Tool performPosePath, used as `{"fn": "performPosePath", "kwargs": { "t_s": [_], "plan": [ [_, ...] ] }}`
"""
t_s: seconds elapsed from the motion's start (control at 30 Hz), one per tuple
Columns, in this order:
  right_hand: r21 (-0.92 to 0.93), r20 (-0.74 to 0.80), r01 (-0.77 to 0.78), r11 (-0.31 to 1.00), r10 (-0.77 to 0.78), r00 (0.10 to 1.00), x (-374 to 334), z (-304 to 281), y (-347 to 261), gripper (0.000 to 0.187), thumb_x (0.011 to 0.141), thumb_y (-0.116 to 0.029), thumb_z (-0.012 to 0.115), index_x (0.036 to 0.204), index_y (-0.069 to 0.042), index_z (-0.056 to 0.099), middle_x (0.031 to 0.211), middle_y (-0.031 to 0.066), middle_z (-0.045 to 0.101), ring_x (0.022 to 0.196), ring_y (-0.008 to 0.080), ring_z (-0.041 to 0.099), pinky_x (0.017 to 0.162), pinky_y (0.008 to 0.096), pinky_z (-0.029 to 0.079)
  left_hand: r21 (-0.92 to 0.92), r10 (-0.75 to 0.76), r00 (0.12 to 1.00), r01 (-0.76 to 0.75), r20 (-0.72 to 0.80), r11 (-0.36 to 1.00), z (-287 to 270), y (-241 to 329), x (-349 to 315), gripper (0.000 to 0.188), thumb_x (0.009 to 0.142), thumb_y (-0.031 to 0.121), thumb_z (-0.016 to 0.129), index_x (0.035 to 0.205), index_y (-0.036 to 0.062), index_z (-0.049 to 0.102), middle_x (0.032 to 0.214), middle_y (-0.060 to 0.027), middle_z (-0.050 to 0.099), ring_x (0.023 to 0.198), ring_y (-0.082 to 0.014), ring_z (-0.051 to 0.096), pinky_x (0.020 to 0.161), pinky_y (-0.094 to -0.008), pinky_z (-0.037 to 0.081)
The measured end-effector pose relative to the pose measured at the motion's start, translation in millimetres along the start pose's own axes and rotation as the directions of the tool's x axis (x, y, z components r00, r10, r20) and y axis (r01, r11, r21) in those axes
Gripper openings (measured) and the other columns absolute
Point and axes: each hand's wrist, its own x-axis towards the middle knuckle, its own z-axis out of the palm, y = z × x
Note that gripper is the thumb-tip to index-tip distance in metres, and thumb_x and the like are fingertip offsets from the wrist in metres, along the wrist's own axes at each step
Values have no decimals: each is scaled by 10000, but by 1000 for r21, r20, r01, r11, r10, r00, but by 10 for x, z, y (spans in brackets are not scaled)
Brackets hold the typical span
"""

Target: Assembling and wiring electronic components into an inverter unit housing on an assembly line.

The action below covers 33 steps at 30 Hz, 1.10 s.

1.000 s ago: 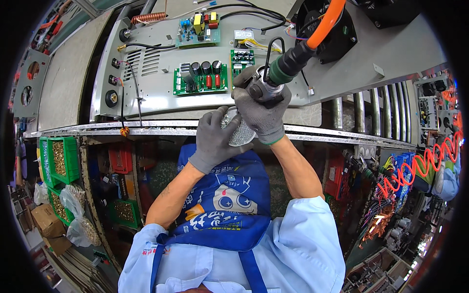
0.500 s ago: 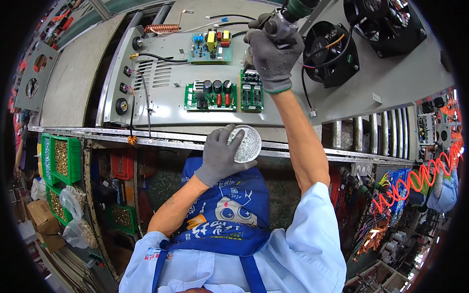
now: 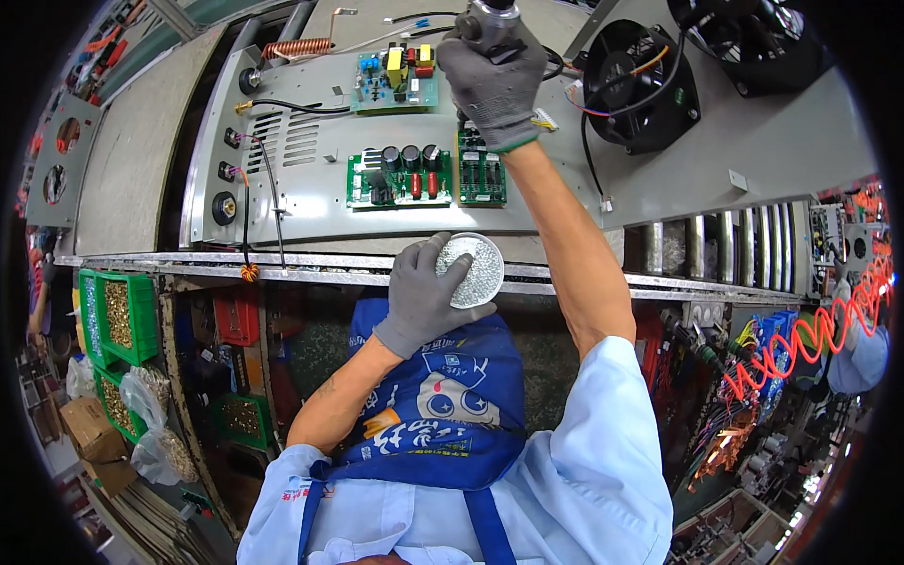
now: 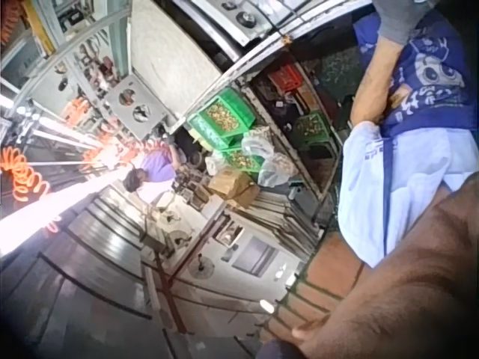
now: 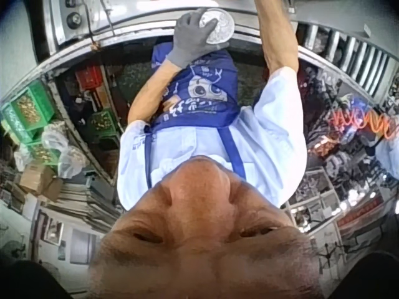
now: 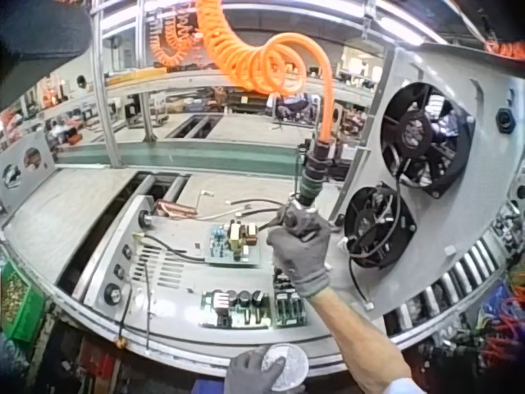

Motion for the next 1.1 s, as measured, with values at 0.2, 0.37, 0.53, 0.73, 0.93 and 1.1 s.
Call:
{"fn": "performPosePath", "kwargs": {
  "t_s": [0.2,0.37,0.53,0.73,0.93,1.1],
  "plan": [
    [69,-1,14,998,-14,1000,-27,-69,-398,162,822,66,664,981,35,671,871,112,720,687,137,666,618,260,533,7,0,1000,0,-14,1000,21,-8,-8,737,651,608,823,1164,96,693,1256,-194,561,1071,-363,550,929,-482,477],
    [217,4,-229,949,234,972,-507,-283,-1032,117,749,48,717,860,24,688,836,66,702,711,113,641,667,247,512,0,-20,1000,20,15,1000,19,14,16,825,649,608,824,1223,42,648,1263,-201,550,1099,-372,547,942,-497,476],
    [78,66,-380,922,375,925,-968,-432,-1191,307,798,130,602,1096,63,574,808,150,642,627,173,611,526,301,517,9,31,999,-31,-32,999,28,-12,-5,764,646,573,841,1196,71,673,1241,-213,561,1085,-375,556,929,-494,478],
    [237,-33,-472,849,492,870,-1236,-480,-1152,220,759,96,704,972,45,678,850,70,695,686,101,638,625,249,533,-4,18,999,-18,-37,1000,30,-4,-2,738,645,560,848,1201,104,682,1245,-201,559,1072,-363,557,915,-486,477],
    [191,-97,-440,878,463,881,-1309,-501,-1059,224,765,99,699,982,50,676,872,75,695,703,99,640,626,245,526,40,29,1000,-29,-5,999,22,10,-1,765,657,588,831,1243,125,667,1264,-176,536,1096,-347,527,922,-478,462],
    [195,-80,-394,898,415,906,-1318,-503,-1023,234,765,110,696,991,56,672,883,78,699,715,102,645,644,250,534,78,4,999,-8,51,997,-19,57,42,760,673,606,813,1247,128,670,1278,-168,515,1114,-336,498,935,-476,448]
  ]
}}
